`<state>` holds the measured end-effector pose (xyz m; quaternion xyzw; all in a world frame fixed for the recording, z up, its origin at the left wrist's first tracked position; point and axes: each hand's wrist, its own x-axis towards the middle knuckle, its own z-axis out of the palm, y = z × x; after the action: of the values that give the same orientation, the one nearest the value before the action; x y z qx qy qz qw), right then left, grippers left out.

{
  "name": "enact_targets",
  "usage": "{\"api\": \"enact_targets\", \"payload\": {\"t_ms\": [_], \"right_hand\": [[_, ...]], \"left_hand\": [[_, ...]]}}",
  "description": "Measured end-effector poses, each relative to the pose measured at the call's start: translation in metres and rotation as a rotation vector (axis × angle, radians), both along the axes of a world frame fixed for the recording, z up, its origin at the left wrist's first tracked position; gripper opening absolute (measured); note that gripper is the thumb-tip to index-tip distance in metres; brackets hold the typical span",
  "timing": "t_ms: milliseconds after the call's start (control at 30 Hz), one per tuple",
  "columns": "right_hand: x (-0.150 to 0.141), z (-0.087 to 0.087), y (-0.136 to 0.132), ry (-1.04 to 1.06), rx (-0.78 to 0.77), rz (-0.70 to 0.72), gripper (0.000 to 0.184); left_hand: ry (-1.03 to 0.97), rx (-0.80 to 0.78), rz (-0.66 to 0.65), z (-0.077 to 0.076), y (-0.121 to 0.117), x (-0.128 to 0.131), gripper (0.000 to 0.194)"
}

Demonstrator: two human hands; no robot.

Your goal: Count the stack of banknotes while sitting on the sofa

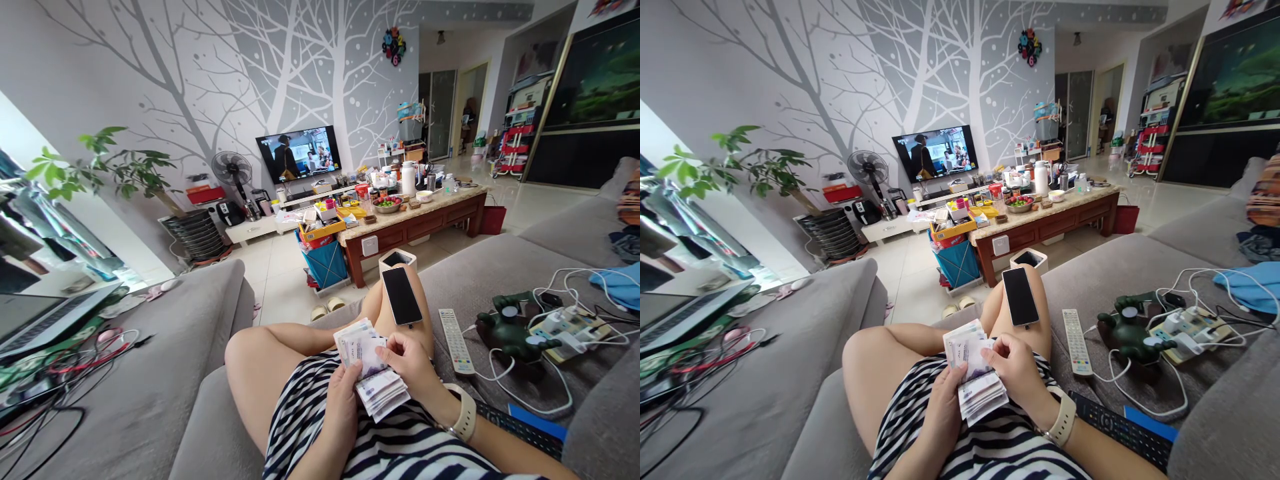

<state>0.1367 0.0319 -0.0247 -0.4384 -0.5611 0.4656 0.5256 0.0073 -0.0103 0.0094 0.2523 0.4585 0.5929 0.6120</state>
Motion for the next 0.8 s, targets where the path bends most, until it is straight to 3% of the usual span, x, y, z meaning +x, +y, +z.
{"api": "enact_targets", "payload": {"t_ms": [267,533,800], "right_hand": [[0.0,0.004,-0.004,-0.025,0.034,-0.023,0.031],[-0.002,0.007,-0.011,0.048,0.04,0.012,0.021],[-0.002,0.01,-0.011,0.097,0.016,0.039,0.022]], "left_hand": [[-0.013,0.009,0.018,0.005,-0.001,0.004,0.033],[-0.189,-0.018,0.027,-0.014,0.01,-0.004,0.028],[-0.245,-0.046,0.032,-0.022,0.012,-0.006,0.026]]}}
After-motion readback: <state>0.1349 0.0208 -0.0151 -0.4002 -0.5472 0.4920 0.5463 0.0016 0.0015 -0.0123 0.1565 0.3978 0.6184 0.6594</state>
